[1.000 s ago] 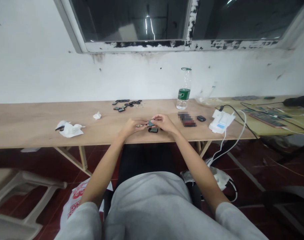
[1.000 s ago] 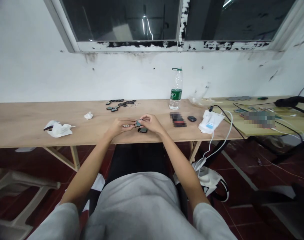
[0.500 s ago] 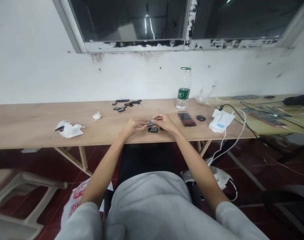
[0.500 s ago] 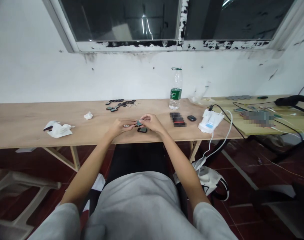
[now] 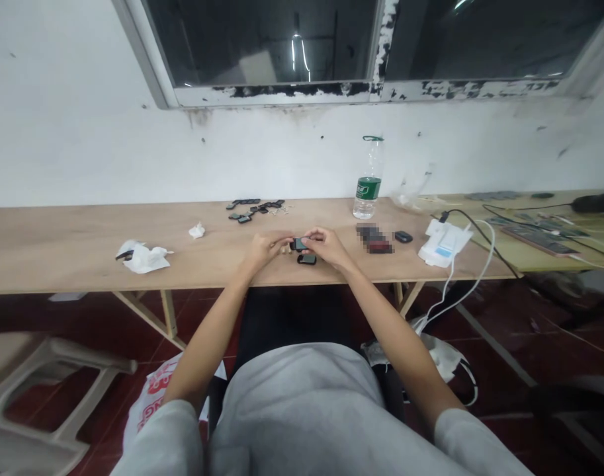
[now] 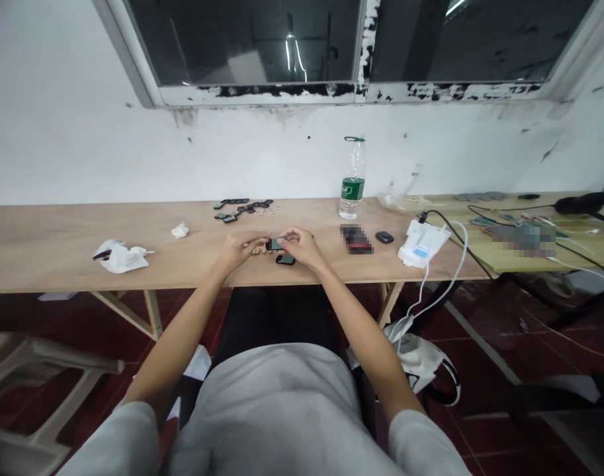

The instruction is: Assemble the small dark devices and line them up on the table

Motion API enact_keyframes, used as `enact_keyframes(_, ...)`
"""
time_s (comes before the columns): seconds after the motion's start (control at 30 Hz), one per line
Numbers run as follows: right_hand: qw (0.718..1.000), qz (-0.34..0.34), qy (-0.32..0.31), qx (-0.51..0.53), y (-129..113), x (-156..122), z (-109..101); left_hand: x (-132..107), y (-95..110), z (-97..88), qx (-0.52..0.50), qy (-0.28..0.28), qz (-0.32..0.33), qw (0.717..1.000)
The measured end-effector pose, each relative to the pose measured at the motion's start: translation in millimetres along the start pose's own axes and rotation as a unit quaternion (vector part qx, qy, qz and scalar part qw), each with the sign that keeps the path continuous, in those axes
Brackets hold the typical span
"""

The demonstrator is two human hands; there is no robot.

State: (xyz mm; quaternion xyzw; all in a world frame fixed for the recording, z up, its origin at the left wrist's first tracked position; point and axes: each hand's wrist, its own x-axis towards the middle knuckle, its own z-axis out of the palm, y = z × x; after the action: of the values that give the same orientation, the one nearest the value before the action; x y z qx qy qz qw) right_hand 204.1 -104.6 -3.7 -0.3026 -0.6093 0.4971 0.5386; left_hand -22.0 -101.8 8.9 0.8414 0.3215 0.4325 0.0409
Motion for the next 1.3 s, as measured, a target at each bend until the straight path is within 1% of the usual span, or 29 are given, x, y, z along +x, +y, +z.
enact_keyframes(0.07,1.0,-0.012,0.02,-0.01,1.1,1.8,-0.2,0.0,-3.3,-5.0,-0.019,0.032,-0.056,0.998)
enact_keyframes(0.13,0.999,-0.023,0.033,-0.019,2.4,9.3,-2.2,-0.6,-9.3,-11.4,-0.025,0.045,-0.093,0.994)
enact_keyframes(0.23,0.998,-0.026,0.033,-0.053,4.1,33.1,-6.0,-2.6,-23.1,-21.0,0.013,0.038,-0.12,0.992)
enact_keyframes(0.3,0.992,-0.028,0.035,-0.122,4.3,54.4,-8.0,-4.2,-33.9,-25.6,0.04,0.043,-0.142,0.988)
enact_keyframes(0.37,0.973,-0.041,0.058,-0.219,4.4,75.1,-9.7,-5.4,-43.8,-28.4,0.039,0.055,-0.171,0.983)
enact_keyframes(0.43,0.948,-0.039,0.083,-0.304,5.5,90.8,-11.0,-6.2,-51.1,-30.3,0.012,0.06,-0.203,0.977)
enact_keyframes(0.5,0.926,-0.014,0.074,-0.369,8.8,99.3,-12.0,-6.9,-55.7,-32.5,-0.012,0.049,-0.234,0.971)
enact_keyframes(0.57,0.91,0.017,0.048,-0.412,14.3,101.2,-12.6,-8.0,-58.8,-35.9,-0.024,0.03,-0.258,0.966)
enact_keyframes(0.63,0.896,0.033,0.028,-0.441,21.1,99.2,-13.5,-9.7,-61.6,-40.3,-0.031,-0.001,-0.275,0.961)
enact_keyframes(0.8,0.859,0.044,0.012,-0.51,34.8,93.3,-18.2,-15.3,-70.2,-48.1,-0.05,-0.123,-0.314,0.94)
enact_keyframes(0.87,0.849,0.039,0.012,-0.527,37.4,92.4,-19.8,-16.6,-73.3,-47.4,-0.044,-0.151,-0.311,0.937)
enact_keyframes(1.03,0.83,0.011,0.005,-0.557,40.9,89.3,-20.5,-16.9,-76.6,-41.3,-0.043,-0.157,-0.265,0.95)
enact_keyframes(1.13,0.822,0.0,0.002,-0.569,41.9,86.9,-20.8,-16.4,-75.2,-39.4,-0.046,-0.166,-0.26,0.95)
enact_keyframes(1.2,0.825,-0.001,0.003,-0.565,40.6,85.6,-21.4,-16.2,-73.6,-39.1,-0.038,-0.169,-0.266,0.948)
enact_keyframes(1.3,0.842,-0.002,0.009,-0.539,34.2,81.8,-23.1,-16.2,-71.4,-38.6,-0.03,-0.176,-0.269,0.947)
